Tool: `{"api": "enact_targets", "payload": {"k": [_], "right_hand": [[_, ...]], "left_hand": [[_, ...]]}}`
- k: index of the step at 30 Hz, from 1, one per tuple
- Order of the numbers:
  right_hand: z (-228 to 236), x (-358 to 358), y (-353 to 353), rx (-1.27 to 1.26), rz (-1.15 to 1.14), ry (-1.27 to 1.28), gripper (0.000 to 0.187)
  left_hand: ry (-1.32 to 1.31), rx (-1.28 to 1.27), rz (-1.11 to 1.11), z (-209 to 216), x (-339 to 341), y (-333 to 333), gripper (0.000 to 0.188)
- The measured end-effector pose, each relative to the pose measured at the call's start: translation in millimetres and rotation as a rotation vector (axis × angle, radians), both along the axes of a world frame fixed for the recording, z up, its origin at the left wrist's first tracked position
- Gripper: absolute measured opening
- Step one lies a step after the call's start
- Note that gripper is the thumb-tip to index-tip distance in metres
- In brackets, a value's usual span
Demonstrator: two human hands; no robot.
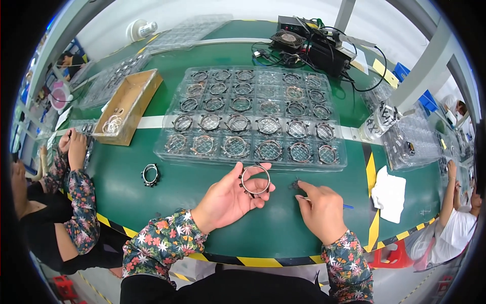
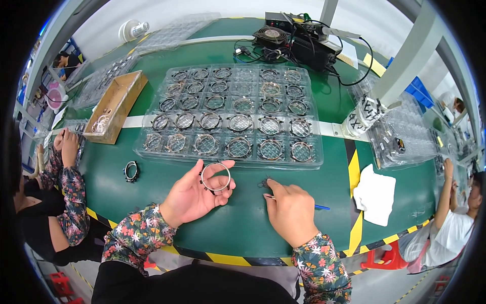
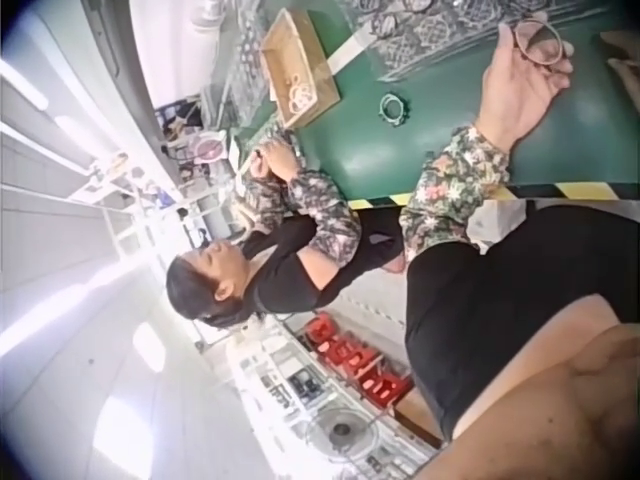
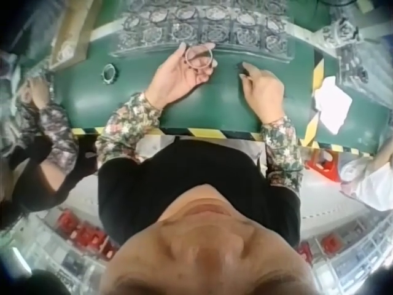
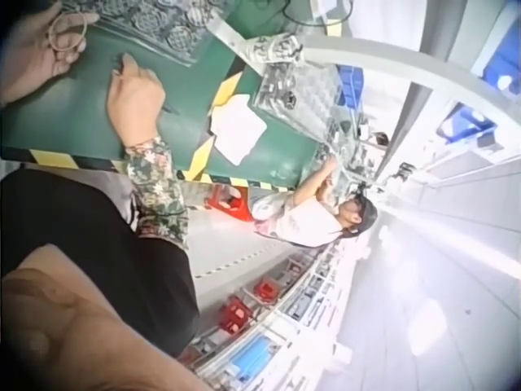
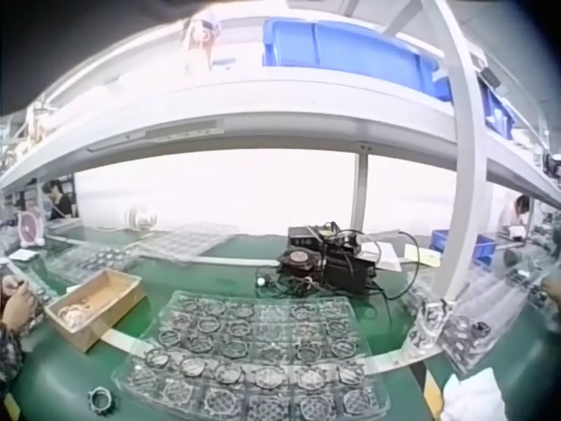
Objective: The person assembles circular electronic components by hand at a factory workbench, using a small pick tool to manipulate plastic rings and circular cases from component trays.
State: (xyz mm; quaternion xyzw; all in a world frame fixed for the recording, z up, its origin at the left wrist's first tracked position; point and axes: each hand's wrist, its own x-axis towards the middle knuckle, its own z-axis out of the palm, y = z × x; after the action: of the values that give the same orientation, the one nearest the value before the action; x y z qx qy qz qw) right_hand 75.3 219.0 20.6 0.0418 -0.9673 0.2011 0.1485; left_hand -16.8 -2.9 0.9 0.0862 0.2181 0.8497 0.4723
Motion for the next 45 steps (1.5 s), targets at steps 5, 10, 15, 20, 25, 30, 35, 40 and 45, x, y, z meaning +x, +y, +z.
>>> {"api": "enact_targets", "payload": {"k": [5, 10, 15, 20, 25, 30, 35, 40, 45], "right_hand": [[-7, -3, -4, -0.113, 0.028, -0.016, 0.026], [-8, 0, 5, -0.131, 0.014, 0.021, 0.02], [-9, -1, 4, -0.231, -0.012, 0.064, 0.008], [-8, -3, 1, -0.289, 0.012, 0.046, 0.008], [-10, -3, 3, -0.279, 0.049, 0.061, 0.009], [-11, -3, 3, -0.277, 0.046, 0.047, 0.009], [-9, -2, 3, -0.279, 0.052, 0.054, 0.009], [-10, -1, 4, -0.297, 0.063, 0.06, 0.008], [-15, -6, 4, -0.293, 0.056, 0.057, 0.009]], "left_hand": [[0.44, -0.278, 0.103, -1, 5, -11, 0.066], [1.323, -0.857, 0.519, 26, 15, -34, 0.061], [1.66, -1.672, 1.062, 33, 10, -105, 0.052], [1.495, -1.964, 1.086, 16, -5, -159, 0.047], [1.347, -1.935, 0.873, 1, -18, -164, 0.051], [1.394, -1.83, 0.819, 9, -13, -165, 0.059], [1.453, -1.765, 0.711, 11, -15, -175, 0.062], [1.414, -1.793, 0.707, 11, -10, -175, 0.061], [1.433, -1.791, 0.577, 14, -16, -178, 0.06]]}}
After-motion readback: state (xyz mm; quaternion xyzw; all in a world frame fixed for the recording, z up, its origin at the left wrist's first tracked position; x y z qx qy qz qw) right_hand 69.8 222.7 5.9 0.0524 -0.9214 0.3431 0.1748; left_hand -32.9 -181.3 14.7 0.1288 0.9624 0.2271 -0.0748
